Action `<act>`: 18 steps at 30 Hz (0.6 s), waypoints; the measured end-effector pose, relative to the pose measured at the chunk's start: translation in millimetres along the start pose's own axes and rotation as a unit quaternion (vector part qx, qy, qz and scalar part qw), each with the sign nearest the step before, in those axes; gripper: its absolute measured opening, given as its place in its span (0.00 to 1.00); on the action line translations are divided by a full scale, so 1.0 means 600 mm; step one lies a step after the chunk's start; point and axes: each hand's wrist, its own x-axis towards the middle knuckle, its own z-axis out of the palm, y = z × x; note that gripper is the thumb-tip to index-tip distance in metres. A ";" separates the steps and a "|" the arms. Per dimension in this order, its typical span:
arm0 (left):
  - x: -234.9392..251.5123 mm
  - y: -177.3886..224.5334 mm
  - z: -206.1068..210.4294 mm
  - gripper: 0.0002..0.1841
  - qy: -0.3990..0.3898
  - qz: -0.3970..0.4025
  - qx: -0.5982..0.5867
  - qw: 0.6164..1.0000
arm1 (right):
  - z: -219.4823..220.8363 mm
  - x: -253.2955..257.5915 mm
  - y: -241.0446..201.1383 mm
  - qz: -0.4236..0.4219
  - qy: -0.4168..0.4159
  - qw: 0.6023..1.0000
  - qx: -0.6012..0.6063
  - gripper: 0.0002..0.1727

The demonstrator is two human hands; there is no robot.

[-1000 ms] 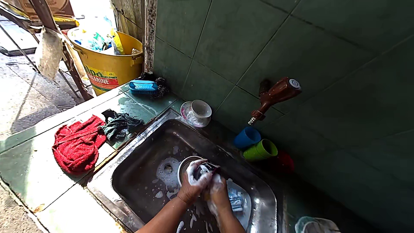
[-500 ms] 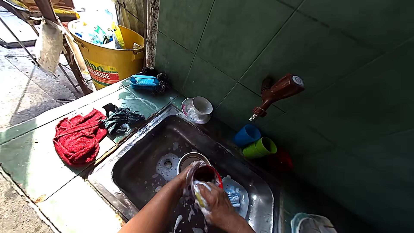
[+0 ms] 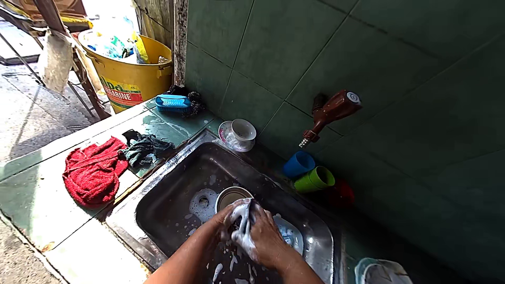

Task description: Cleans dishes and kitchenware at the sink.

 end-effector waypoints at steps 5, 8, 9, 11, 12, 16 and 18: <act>0.005 -0.001 0.007 0.20 0.017 -0.020 0.038 0.999 | -0.042 0.008 -0.019 0.042 -0.193 0.973 -0.119 0.31; 0.013 -0.021 -0.011 0.19 0.026 0.055 0.074 0.995 | -0.029 0.009 -0.018 0.106 -0.152 0.983 0.007 0.28; 0.014 -0.025 -0.012 0.25 0.028 0.077 0.083 0.993 | -0.024 0.008 -0.012 0.120 -0.115 0.982 0.086 0.27; 0.016 -0.033 -0.009 0.40 0.018 0.127 0.089 0.988 | 0.001 0.004 0.006 0.108 0.047 0.931 0.346 0.29; 0.018 -0.035 -0.005 0.45 0.014 0.150 0.085 0.985 | 0.010 0.005 0.008 0.095 0.109 0.863 0.484 0.31; 0.023 -0.032 0.005 0.38 0.054 0.196 0.072 0.976 | 0.014 0.016 -0.004 0.109 0.225 0.692 0.678 0.33; 0.027 -0.035 -0.003 0.32 0.094 0.208 0.062 0.972 | 0.013 0.028 0.000 0.084 0.214 0.727 0.647 0.34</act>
